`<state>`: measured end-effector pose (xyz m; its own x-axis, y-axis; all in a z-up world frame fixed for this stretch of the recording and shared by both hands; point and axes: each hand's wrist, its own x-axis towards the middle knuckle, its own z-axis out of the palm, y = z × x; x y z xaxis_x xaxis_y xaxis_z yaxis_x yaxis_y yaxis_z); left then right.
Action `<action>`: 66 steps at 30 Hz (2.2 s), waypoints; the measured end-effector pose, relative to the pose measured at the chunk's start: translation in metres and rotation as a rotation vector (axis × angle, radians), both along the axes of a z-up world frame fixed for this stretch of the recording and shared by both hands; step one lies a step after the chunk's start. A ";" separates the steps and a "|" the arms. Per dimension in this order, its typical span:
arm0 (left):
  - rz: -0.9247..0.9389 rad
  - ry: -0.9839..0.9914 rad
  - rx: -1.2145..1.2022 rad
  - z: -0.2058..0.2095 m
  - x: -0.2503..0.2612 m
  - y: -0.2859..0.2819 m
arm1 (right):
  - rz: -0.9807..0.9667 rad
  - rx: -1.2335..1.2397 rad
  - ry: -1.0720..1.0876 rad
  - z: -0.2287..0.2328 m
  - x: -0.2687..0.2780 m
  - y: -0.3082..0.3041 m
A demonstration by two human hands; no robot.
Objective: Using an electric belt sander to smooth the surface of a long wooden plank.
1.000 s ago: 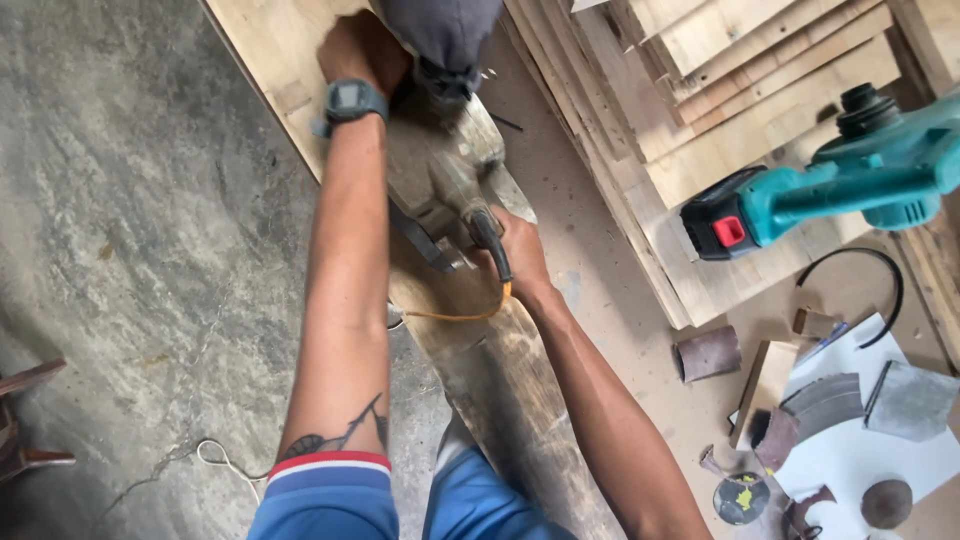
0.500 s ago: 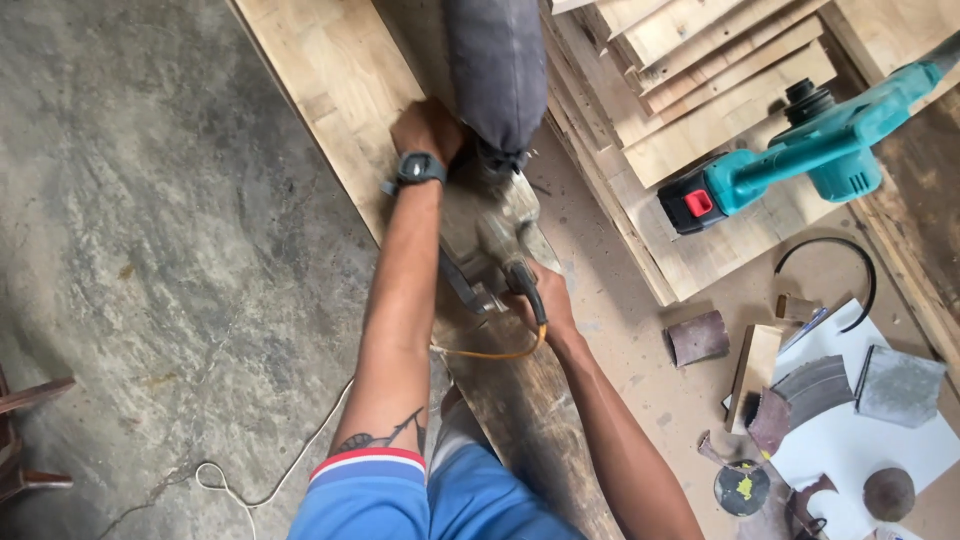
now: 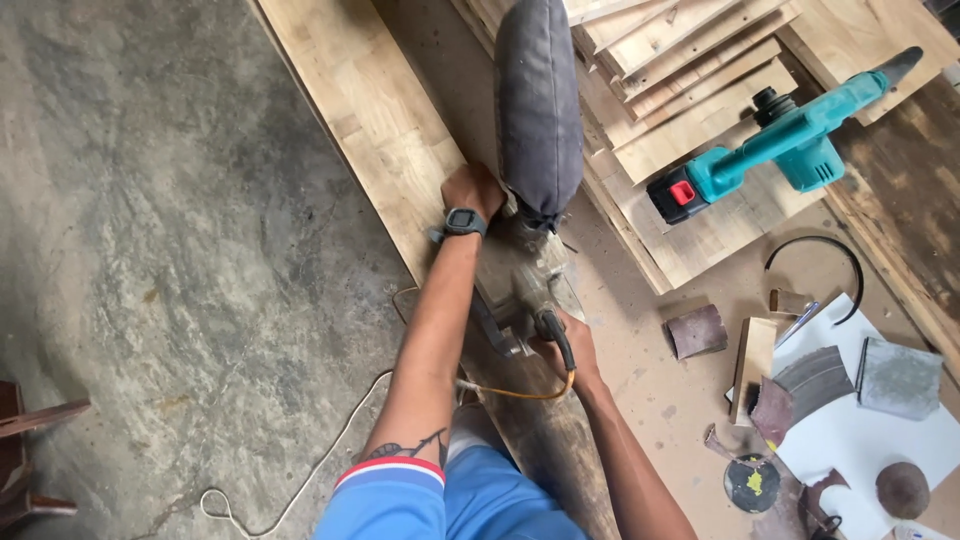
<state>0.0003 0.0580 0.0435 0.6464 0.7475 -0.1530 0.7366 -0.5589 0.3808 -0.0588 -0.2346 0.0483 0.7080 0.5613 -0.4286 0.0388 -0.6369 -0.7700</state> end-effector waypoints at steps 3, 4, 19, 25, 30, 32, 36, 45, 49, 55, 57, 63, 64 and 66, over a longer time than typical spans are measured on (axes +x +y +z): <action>-0.020 -0.085 -0.038 0.002 -0.005 -0.009 | -0.061 -0.010 0.033 0.001 -0.010 -0.003; -0.040 -0.069 -0.017 0.004 -0.006 -0.012 | -0.078 -0.024 0.024 0.001 -0.013 -0.002; -0.014 0.093 -0.027 -0.016 -0.026 0.047 | -0.007 0.015 0.008 -0.003 -0.043 0.040; 0.030 0.146 -0.064 0.015 -0.058 0.076 | 0.151 0.218 -0.144 -0.151 -0.059 0.050; 0.036 0.251 -0.030 0.018 -0.081 0.106 | 0.277 0.358 -0.308 -0.163 -0.080 0.079; 0.054 0.261 -0.026 0.042 -0.095 0.109 | 0.260 0.152 -0.135 -0.124 -0.093 0.091; 0.134 0.307 0.042 0.022 -0.108 0.134 | 0.334 -0.097 -0.119 -0.161 -0.089 0.129; 0.151 0.219 0.102 0.004 -0.130 0.183 | 0.322 0.010 -0.074 -0.101 -0.093 0.167; 0.150 0.254 0.164 -0.014 -0.130 0.208 | 0.304 0.022 -0.075 -0.096 -0.087 0.187; 0.162 0.210 0.153 -0.011 -0.116 0.221 | 0.302 -0.021 0.026 -0.061 -0.072 0.199; 0.184 0.178 0.124 0.001 -0.106 0.214 | 0.296 -0.049 0.071 -0.042 -0.065 0.199; 0.171 0.162 0.081 0.018 -0.065 0.196 | 0.266 -0.067 0.072 -0.050 -0.038 0.191; 0.167 0.184 0.086 0.021 -0.057 0.192 | 0.248 -0.067 0.081 -0.063 -0.035 0.189; 0.173 0.214 0.081 0.007 -0.046 0.192 | 0.241 -0.075 0.095 -0.058 -0.026 0.181</action>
